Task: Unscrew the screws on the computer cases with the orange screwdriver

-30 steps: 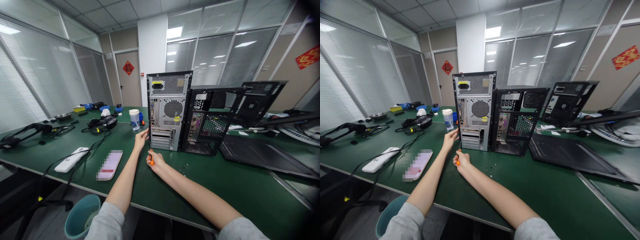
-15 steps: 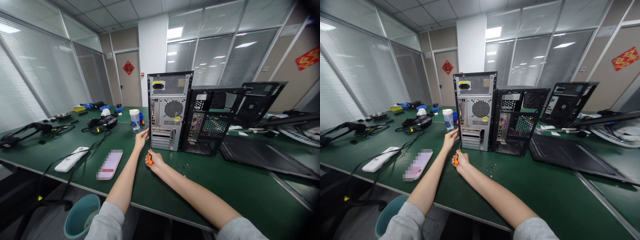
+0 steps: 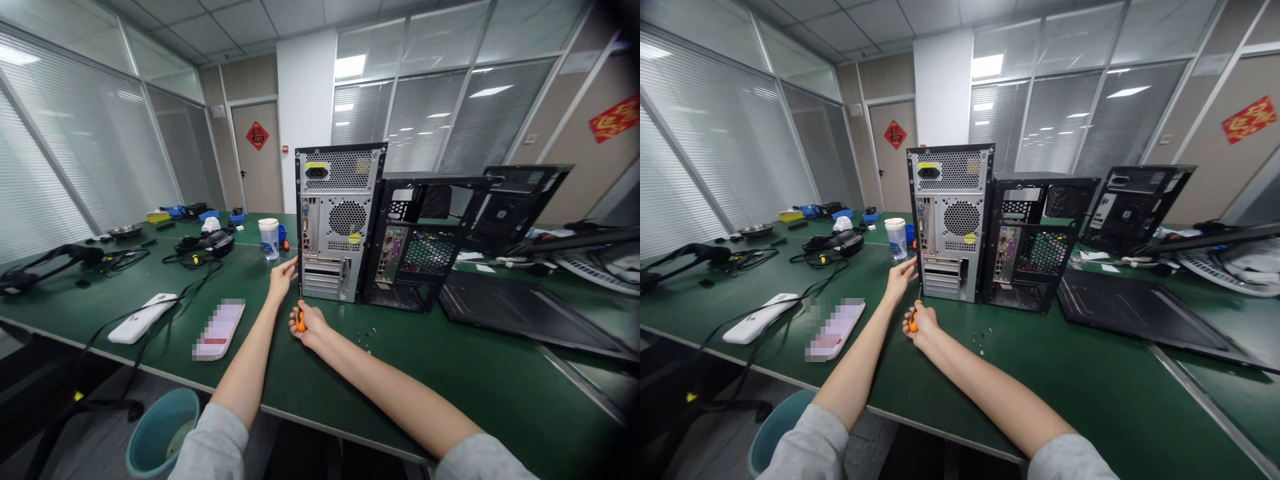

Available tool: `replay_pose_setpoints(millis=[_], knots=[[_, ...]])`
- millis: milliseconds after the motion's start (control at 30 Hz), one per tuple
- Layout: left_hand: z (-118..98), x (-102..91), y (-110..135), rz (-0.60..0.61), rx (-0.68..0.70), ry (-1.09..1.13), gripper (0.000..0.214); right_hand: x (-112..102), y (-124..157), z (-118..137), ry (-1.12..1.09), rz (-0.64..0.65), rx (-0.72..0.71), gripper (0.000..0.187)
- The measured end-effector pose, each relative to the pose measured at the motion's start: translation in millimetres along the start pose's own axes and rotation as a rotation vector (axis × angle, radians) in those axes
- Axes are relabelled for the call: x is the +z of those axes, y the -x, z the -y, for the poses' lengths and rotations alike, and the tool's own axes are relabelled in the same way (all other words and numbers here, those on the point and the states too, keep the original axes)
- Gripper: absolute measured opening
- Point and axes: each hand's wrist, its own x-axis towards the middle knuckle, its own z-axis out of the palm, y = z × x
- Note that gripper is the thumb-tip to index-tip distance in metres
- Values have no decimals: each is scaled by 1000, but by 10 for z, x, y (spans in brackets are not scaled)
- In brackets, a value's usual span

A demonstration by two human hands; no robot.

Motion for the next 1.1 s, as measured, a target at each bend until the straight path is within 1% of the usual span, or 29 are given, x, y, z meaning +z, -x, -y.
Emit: replay_pose_setpoints(millis=[600, 833, 1100], knots=[[7, 2, -3, -12, 2, -6, 43, 39, 44, 15, -8, 21, 54, 30], [4, -5, 1, -3, 2, -6, 43, 65, 81, 38, -38, 30, 72, 32], [7, -6, -1, 3, 17, -11, 46, 58, 53, 26, -86, 22, 66, 31]])
